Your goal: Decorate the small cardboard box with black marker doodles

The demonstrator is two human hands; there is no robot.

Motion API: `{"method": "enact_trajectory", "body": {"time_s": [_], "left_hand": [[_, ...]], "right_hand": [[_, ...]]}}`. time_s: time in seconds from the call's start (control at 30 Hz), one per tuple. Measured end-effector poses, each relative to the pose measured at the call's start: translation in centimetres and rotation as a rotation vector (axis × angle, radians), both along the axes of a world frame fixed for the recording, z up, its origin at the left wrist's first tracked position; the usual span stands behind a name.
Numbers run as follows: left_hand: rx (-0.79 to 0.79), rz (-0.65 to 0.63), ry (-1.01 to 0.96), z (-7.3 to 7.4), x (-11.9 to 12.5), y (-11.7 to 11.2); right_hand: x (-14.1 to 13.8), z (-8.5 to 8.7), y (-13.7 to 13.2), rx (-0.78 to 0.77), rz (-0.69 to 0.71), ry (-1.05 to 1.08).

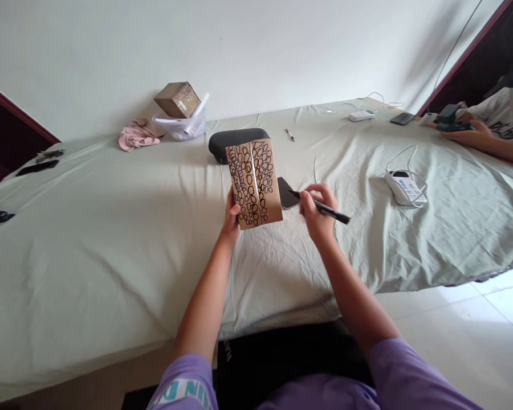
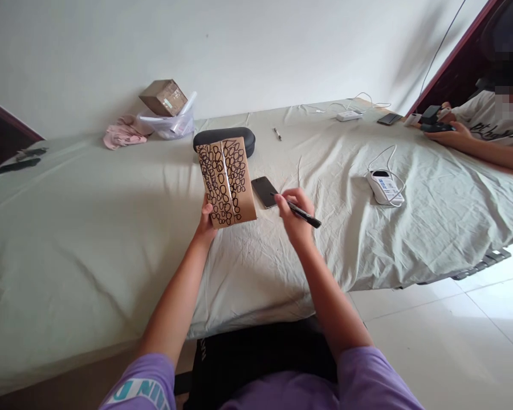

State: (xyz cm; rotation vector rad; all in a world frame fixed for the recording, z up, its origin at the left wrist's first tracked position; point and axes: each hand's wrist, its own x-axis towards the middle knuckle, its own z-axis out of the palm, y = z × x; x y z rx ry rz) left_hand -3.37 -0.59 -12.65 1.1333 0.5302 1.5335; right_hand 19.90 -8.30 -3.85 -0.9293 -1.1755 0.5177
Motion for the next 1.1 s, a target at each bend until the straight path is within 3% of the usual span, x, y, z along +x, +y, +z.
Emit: {"method": "enact_trajectory", "body": {"time_s": [0.1, 0.2, 0.3, 0.37, 0.5, 0.63, 0.83, 1.1], "left_hand": [[-0.010, -0.011, -0.007, 0.1, 0.0, 0.0], [-0.012, -0.016, -0.006, 0.1, 0.0, 0.3], [0.005, -0.009, 0.000, -0.1, -0.1, 0.6], [0.014, -0.002, 0.006, -0.2, -0.1, 0.8], [0.011, 0.025, 0.005, -0.3, -0.1, 0.9], [0.005, 0.007, 0.007, -0.1, -0.1, 0.7], [0.036, 0.012, 0.023, 0.0, 0.0, 0.6], [0.019, -0.016, 0.021, -0.3, -0.2, 0.8]], "right_hand": [[5.6, -1.6, -4.1, -0.203, -0.080, -0.073], [10.6, -3.2, -7.4, -0.446, 0.073, 0.044], [13.0, -4.2, -8.9, -0.588, 0.179, 0.230], [13.2, -4.7, -8.9, -0.597, 0.131, 0.138], [12.5, -6.1, -8.1, -0.491, -0.063, -0.526], [11.4, -6.9, -8.2, -0.510, -0.087, -0.985], [9.5, -6.6, -8.7, -0.675, -0.217, -1.141], [8.3, -6.3, -6.0, -0.735, -0.241, -1.166]]}}
